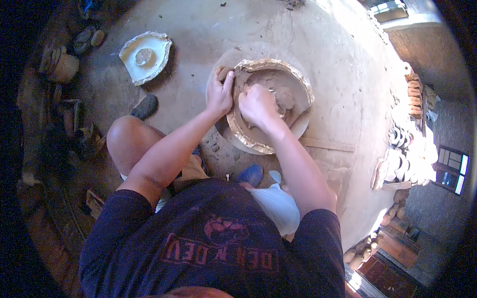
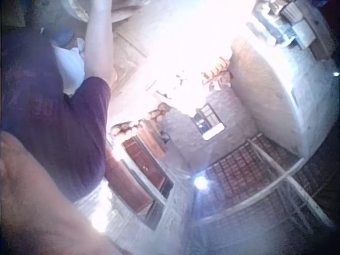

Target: The person molds clay by hand onto a rotating wooden wheel, smoothing the material with a wet sponge and shaping the inner and outer edges. The person occasionally takes small pieces of raw clay from a pile on the floor to add to the mold.

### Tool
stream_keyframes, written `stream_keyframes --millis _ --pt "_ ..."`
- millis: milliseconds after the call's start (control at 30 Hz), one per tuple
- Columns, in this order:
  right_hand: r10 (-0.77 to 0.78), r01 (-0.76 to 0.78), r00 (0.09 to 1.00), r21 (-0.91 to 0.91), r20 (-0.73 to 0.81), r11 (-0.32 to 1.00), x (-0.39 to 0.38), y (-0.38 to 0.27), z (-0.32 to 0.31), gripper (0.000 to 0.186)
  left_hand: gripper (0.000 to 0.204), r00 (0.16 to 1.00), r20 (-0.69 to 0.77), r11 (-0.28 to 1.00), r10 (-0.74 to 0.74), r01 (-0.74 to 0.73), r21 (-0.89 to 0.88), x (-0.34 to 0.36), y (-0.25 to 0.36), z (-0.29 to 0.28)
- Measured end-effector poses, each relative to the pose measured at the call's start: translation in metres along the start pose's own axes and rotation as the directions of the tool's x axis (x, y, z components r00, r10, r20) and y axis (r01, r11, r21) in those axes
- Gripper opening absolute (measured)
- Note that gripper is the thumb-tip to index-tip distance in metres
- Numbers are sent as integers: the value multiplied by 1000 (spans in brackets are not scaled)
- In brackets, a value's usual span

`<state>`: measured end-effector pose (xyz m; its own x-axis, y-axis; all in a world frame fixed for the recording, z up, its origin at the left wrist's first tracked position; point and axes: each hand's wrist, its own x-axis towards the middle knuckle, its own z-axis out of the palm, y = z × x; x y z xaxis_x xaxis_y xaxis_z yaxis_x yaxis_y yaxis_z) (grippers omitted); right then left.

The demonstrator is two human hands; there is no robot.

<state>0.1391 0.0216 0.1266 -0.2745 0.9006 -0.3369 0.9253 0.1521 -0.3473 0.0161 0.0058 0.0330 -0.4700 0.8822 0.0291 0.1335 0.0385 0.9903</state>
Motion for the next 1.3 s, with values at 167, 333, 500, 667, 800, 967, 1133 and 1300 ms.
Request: stream_keyframes --millis 167,333,500,667,800,967,1133,1300 --pt "-61 61 998 16 13 998 0 6 -2 37 45 998 61 998 -9 12 -60 11 -8 -1" --pt "24 -39 997 198 78 979 4 -2 -15 28 49 994 45 966 -103 111 -235 -6 -14 -4" --pt "-234 231 972 -79 -33 970 -16 10 14 25 52 989 -4 987 -145 145 -64 -13 10 -1" --pt "2 -39 991 284 131 958 -10 3 1 24 51 990 41 960 -136 142 -240 -4 -8 -2" --pt "-84 82 990 26 111 996 -30 -2 13 27 50 993 33 965 -113 117 -233 3 -19 2" --pt "-71 65 992 50 109 997 -32 11 13 23 51 989 79 966 -127 141 -217 7 -9 1" --pt "44 -45 980 2 195 999 -51 9 20 30 51 989 86 978 -124 136 -159 14 -14 2" --pt "-155 155 949 23 273 988 -14 13 -4 37 43 992 -45 971 -114 101 -218 20 -27 -1"
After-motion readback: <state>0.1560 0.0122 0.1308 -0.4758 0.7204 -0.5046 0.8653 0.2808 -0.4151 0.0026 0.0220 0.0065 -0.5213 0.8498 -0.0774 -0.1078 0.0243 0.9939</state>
